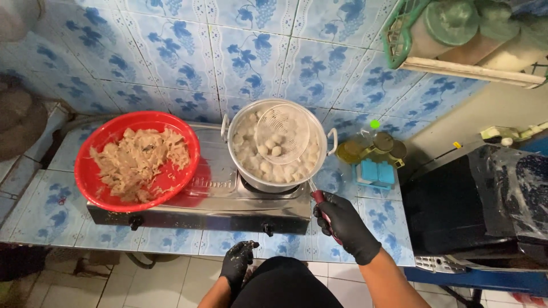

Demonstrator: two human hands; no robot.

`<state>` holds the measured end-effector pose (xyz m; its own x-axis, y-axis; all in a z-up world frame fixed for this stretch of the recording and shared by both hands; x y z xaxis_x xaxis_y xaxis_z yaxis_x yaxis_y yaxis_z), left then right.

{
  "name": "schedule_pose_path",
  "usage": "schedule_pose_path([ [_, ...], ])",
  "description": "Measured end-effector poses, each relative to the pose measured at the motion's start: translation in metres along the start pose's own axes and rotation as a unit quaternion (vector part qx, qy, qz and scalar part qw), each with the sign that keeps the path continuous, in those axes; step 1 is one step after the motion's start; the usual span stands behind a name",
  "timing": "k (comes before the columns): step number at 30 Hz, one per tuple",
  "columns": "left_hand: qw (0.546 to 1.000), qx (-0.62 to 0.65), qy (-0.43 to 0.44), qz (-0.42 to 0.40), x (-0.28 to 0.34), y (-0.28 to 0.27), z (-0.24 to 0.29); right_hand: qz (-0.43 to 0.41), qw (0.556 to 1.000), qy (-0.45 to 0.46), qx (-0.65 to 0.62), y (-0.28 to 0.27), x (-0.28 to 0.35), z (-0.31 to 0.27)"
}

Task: Scooping cooked meatballs from a pot of water using a wire skimmer and placing them into a large tray.

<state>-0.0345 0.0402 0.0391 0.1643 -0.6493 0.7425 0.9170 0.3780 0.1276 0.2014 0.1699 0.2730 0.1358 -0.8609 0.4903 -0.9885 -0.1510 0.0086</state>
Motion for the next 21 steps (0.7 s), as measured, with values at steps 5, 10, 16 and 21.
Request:
schedule_pose_path([
  [5,0.999,0.0,-0.039,0.001,-0.002,0.002,-0.007,0.03,0.999,0.028,-0.029,-0.004,0.001,0.003],
  [10,0.999,-0.009,0.033,-0.025,-0.008,0.002,-0.008,0.018,0.997,0.043,-0.065,-0.007,0.003,0.007],
  [16,0.999,-0.023,0.005,-0.029,-0.008,0.001,-0.014,-0.043,0.988,0.063,-0.131,-0.003,0.016,0.006],
  [21,0.999,-0.03,0.006,-0.029,-0.005,0.003,-0.013,-0.061,0.983,0.086,-0.152,-0.002,0.019,0.016],
])
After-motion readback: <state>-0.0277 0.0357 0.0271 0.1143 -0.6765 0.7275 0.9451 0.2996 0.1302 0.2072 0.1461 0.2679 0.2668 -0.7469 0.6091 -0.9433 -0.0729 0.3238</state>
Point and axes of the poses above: each hand's wrist, its own x-axis away from the middle knuckle, its own y-axis out of the palm, z = x × y, the point moved 7 cm from there along -x, towards the middle knuckle, and after that the axes turned 1 degree about -y, right-handed, at the moved point
